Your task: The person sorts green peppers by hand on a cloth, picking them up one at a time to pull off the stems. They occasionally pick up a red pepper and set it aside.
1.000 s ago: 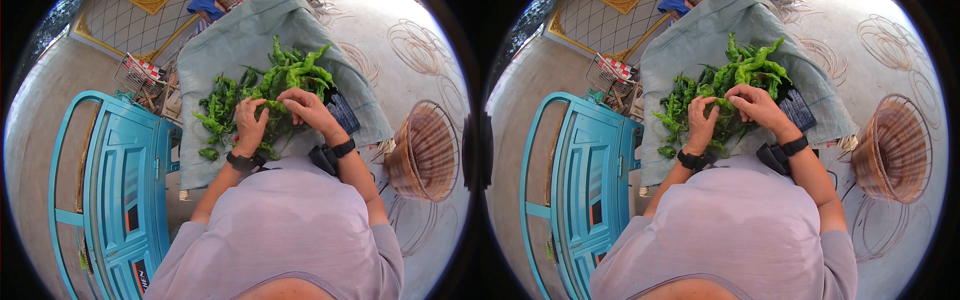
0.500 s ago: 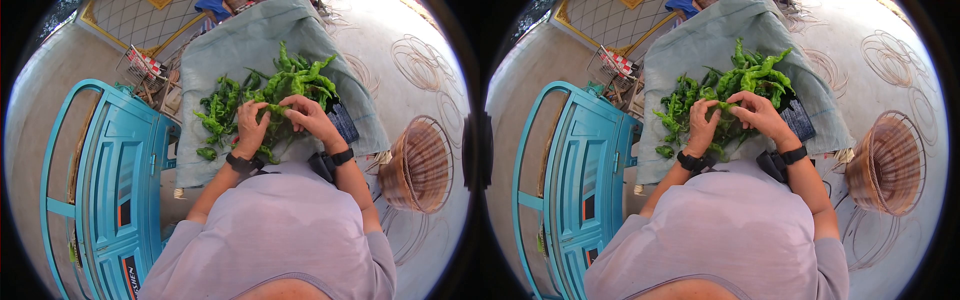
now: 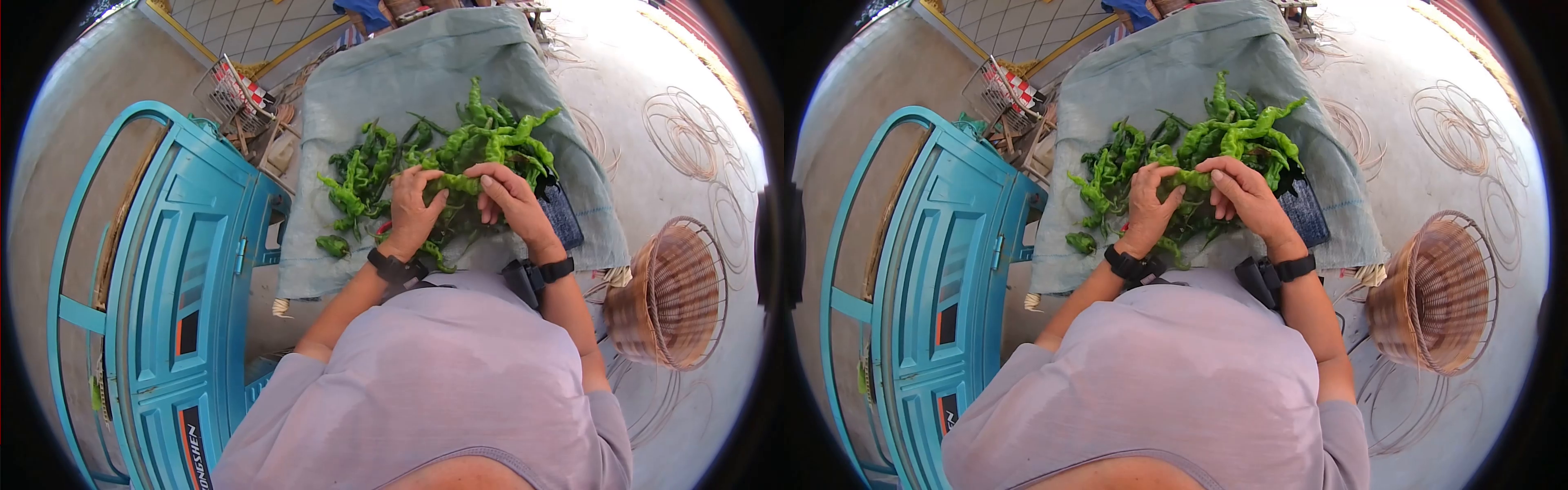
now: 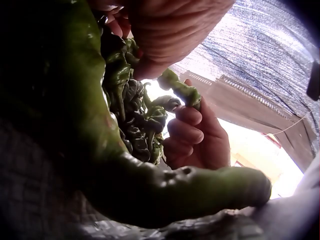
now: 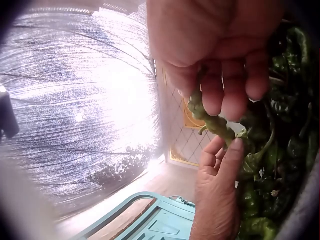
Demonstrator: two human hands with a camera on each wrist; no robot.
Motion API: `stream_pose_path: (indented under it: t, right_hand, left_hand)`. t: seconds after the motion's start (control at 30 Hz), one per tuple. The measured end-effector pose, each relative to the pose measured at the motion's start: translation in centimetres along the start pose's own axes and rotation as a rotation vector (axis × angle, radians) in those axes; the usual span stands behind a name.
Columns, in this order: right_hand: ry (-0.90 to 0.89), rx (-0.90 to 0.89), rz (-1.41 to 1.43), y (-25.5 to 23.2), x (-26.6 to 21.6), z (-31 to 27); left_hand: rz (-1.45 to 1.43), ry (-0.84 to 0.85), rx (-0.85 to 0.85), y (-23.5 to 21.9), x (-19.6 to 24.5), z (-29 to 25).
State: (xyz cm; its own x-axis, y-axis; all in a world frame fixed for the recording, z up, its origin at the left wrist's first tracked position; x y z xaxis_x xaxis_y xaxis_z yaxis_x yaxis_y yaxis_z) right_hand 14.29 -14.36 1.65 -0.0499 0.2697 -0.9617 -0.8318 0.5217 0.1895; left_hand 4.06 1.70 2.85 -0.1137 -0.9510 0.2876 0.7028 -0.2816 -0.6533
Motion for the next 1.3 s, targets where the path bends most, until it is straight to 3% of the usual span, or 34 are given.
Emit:
stream_pose_path:
  t: [1.3]
  right_hand:
    - [-0.072, 0.017, 0.078, -0.1, -0.79, -0.32]
  left_hand:
    - [0.016, 0.008, -0.014, 0.05, -0.04, -0.16]
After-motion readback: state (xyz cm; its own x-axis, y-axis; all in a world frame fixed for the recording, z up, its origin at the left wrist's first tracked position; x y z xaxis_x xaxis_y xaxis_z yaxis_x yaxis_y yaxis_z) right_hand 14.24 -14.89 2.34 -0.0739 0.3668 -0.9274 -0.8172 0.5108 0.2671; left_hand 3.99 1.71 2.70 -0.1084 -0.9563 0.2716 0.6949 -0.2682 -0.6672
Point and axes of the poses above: each hand's wrist, its own z-axis towards the middle knuckle, its own y-axis out of the palm, x = y × z, the point moved 5 cm from there along z, towards the middle knuckle, and after that the axes turned 5 degrees about y, right-handed, at the moved point
